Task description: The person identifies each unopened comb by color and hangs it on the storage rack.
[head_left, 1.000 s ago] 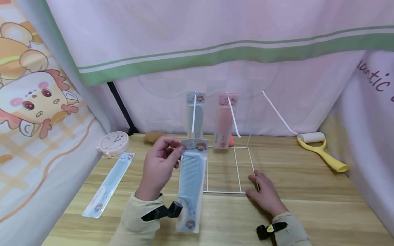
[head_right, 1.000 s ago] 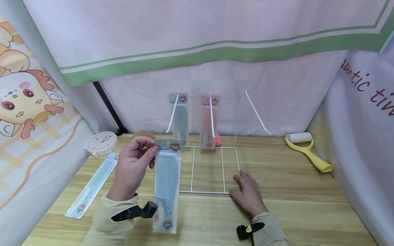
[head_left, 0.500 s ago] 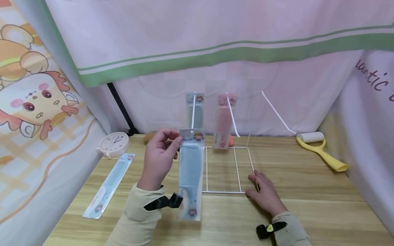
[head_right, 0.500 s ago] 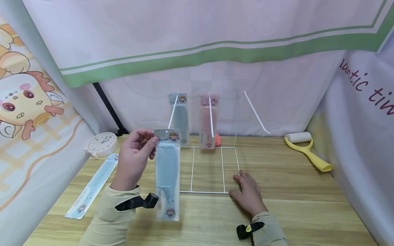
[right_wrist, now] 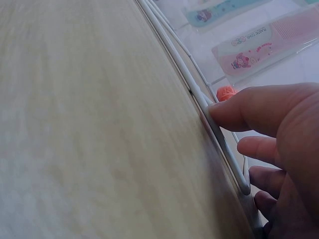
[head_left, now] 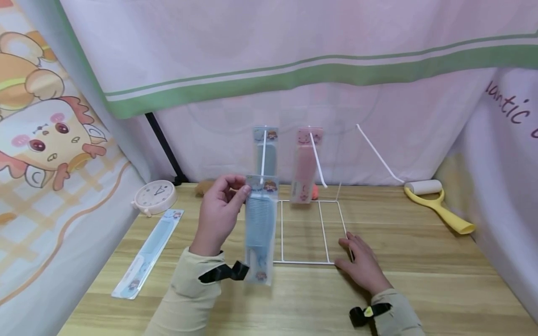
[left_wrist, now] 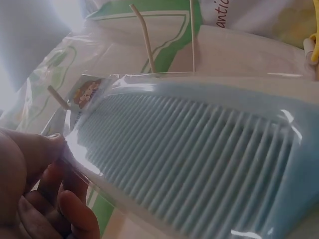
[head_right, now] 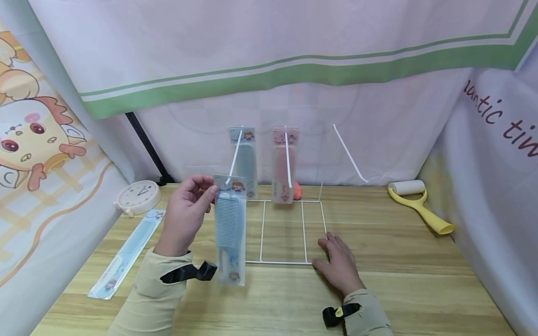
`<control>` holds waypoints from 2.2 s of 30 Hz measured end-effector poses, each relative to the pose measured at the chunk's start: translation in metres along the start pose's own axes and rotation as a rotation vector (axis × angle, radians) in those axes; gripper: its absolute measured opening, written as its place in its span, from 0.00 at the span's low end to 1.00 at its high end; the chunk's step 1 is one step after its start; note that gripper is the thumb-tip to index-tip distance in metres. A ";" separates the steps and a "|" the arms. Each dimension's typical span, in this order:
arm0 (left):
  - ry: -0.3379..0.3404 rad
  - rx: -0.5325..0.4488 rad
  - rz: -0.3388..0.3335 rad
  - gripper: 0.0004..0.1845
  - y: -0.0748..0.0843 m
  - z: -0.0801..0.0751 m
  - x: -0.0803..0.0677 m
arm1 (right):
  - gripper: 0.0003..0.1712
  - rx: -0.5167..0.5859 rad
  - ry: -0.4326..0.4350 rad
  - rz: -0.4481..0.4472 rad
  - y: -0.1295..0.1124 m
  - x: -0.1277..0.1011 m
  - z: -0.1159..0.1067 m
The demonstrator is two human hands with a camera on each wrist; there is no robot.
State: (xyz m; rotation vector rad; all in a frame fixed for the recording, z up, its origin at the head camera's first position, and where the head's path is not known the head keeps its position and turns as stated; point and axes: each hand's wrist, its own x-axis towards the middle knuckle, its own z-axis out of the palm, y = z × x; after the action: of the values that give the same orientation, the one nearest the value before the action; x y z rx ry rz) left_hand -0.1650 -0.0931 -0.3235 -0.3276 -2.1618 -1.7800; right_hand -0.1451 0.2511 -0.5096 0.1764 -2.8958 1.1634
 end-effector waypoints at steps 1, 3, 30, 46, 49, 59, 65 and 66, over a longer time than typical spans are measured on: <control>-0.001 0.013 0.005 0.10 -0.001 0.000 0.001 | 0.33 -0.001 0.000 0.000 0.000 0.000 0.000; -0.011 0.039 0.017 0.10 -0.003 0.001 0.004 | 0.33 -0.003 -0.003 0.003 0.000 0.000 0.000; -0.050 0.229 0.082 0.04 -0.012 0.006 0.050 | 0.34 -0.003 -0.018 0.014 -0.002 0.000 -0.003; -0.045 0.249 0.019 0.05 -0.016 0.008 0.070 | 0.34 -0.002 -0.031 0.002 -0.002 0.000 -0.003; -0.043 0.265 0.011 0.05 -0.016 0.009 0.074 | 0.33 -0.004 -0.021 -0.008 -0.001 -0.001 -0.003; -0.057 0.310 0.019 0.06 -0.017 0.010 0.091 | 0.34 -0.001 -0.015 -0.014 0.000 -0.001 -0.003; -0.059 0.338 -0.003 0.07 -0.020 0.011 0.102 | 0.34 -0.005 -0.026 0.001 -0.001 -0.001 -0.004; -0.058 0.340 -0.007 0.07 -0.020 0.011 0.104 | 0.34 -0.003 -0.029 0.003 -0.001 -0.001 -0.004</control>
State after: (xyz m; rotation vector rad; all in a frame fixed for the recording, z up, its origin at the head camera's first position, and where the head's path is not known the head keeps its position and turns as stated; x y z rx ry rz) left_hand -0.2694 -0.0888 -0.3039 -0.2898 -2.4546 -1.3847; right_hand -0.1439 0.2532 -0.5057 0.1909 -2.9238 1.1665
